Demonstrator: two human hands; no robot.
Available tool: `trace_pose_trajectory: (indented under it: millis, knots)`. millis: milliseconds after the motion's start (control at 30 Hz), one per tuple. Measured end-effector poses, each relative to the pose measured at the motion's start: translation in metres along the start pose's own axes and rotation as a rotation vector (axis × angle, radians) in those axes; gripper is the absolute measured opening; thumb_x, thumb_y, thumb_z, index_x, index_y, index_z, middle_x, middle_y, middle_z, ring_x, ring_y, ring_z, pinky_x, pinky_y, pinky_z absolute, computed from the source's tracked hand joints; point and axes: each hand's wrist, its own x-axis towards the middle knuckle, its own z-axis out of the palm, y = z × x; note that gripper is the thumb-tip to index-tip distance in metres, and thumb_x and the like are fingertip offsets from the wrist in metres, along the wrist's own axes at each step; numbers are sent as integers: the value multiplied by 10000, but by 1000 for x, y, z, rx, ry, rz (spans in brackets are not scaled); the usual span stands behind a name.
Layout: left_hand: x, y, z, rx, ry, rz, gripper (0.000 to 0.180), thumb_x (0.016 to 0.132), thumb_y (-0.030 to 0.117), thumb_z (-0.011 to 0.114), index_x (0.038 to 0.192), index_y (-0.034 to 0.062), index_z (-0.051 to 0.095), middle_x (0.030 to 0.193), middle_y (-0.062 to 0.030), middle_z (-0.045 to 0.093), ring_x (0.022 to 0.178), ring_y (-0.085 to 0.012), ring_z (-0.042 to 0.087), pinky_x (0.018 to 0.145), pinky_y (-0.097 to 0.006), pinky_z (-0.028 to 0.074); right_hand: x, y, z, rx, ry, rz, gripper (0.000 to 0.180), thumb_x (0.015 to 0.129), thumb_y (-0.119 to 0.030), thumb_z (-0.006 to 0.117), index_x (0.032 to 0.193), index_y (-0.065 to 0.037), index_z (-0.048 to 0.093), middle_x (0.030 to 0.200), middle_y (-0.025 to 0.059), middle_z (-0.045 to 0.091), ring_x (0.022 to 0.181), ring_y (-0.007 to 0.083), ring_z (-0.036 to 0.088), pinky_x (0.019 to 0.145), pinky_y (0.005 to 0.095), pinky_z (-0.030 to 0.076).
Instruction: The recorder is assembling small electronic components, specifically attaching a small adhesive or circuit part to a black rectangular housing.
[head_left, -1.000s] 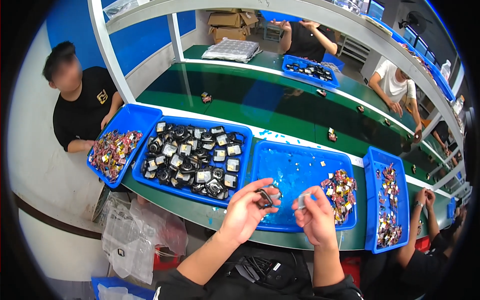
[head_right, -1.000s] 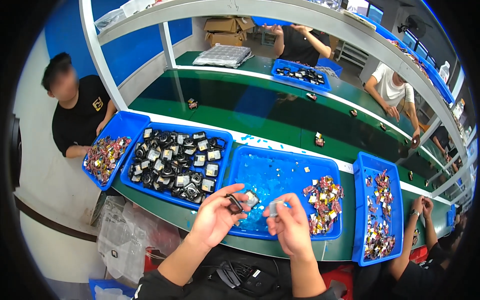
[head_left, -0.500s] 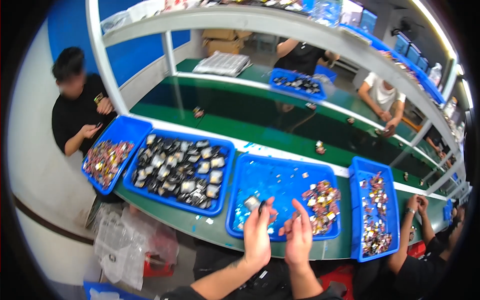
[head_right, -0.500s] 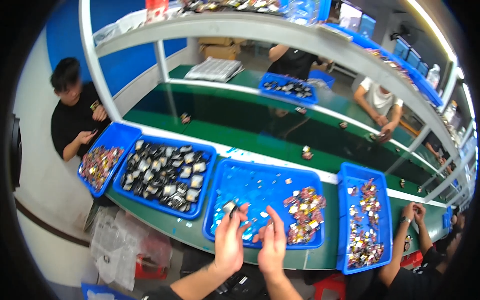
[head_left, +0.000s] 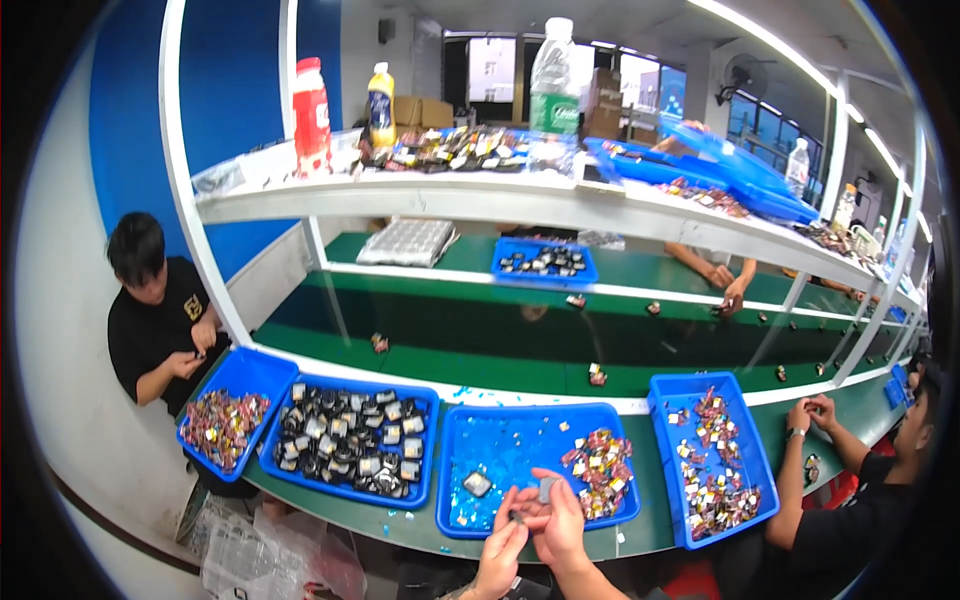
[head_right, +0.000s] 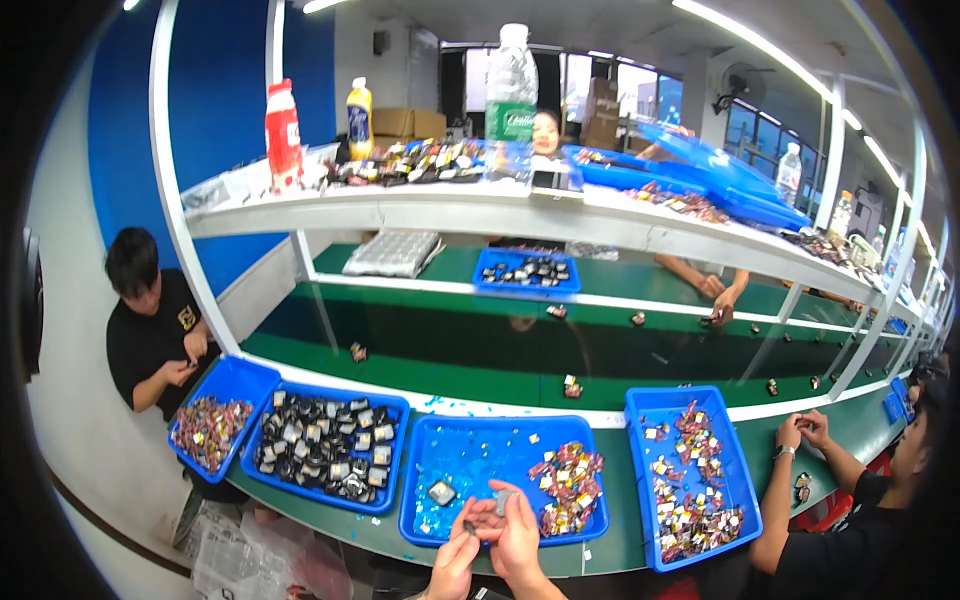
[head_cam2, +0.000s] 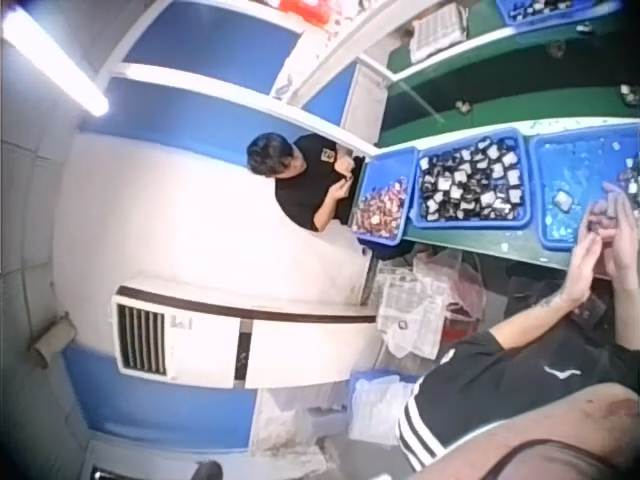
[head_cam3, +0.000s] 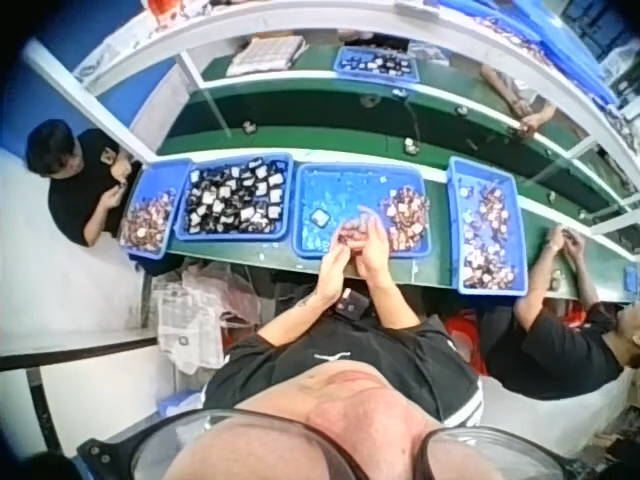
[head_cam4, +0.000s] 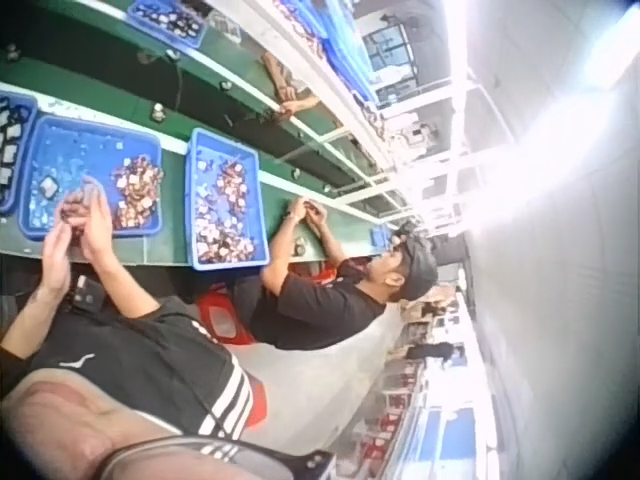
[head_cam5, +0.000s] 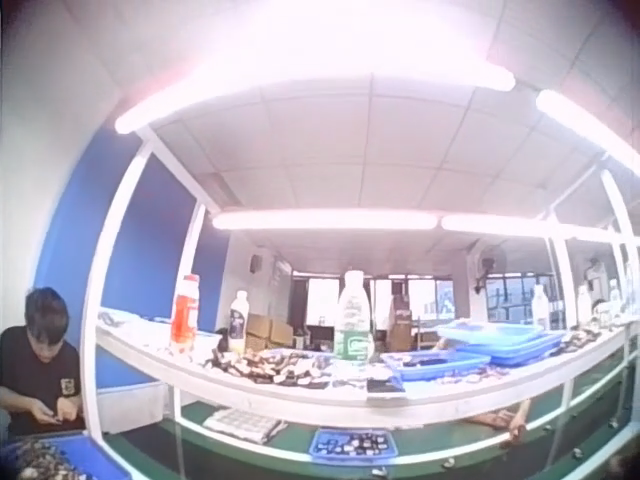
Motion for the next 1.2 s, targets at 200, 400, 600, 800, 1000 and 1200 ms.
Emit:
trace_pose_trajectory:
  millis: [200,400,600,800,1000,1200]
  knots:
    - [-23,27,-16,-177,-213,-165,321,1011,180,414,1048,-31,652,1367,-114,428,1228,-217,443,1056,-336,297,-5,-8,-14,-137,-30,234,365,1023,-278,419,1323,-73,451,968,151,602,817,233,603,596,317,520]
    - [-22,18,-28,-240,30,-151,161,990,142,512,1077,29,587,1083,-35,585,985,-114,538,864,-253,433,-23,2,19,-635,-49,-235,218,1018,-183,427,1161,-66,544,720,6,535,587,88,495,530,235,431]
    - [5,20,-36,238,15,-69,286,951,91,574,1168,-88,623,924,-79,665,767,-120,585,668,-238,491,-24,-12,25,-771,17,-502,278,955,-126,488,1208,-28,549,930,189,619,870,345,627,785,390,500]
    - [11,38,-34,272,-26,-74,296,950,72,574,1184,-107,605,971,-88,664,811,-131,590,710,-249,500,-21,-7,31,-732,47,-337,437,924,-222,565,1326,-65,496,1208,246,550,1076,399,568,899,409,466]
    - [29,33,-25,278,81,17,234,875,6,636,1073,-116,659,863,-84,683,782,-109,613,712,-240,504,0,-1,20,-721,54,-488,409,982,-95,414,1374,16,441,1360,195,496,1245,306,477,1044,381,358]
    - [46,27,-35,-394,12,-278,224,973,89,531,1161,-25,572,1166,-223,631,1085,-312,634,906,-374,540,17,-31,16,-423,104,-535,388,843,75,611,1214,25,507,1012,82,598,889,137,584,799,263,472]
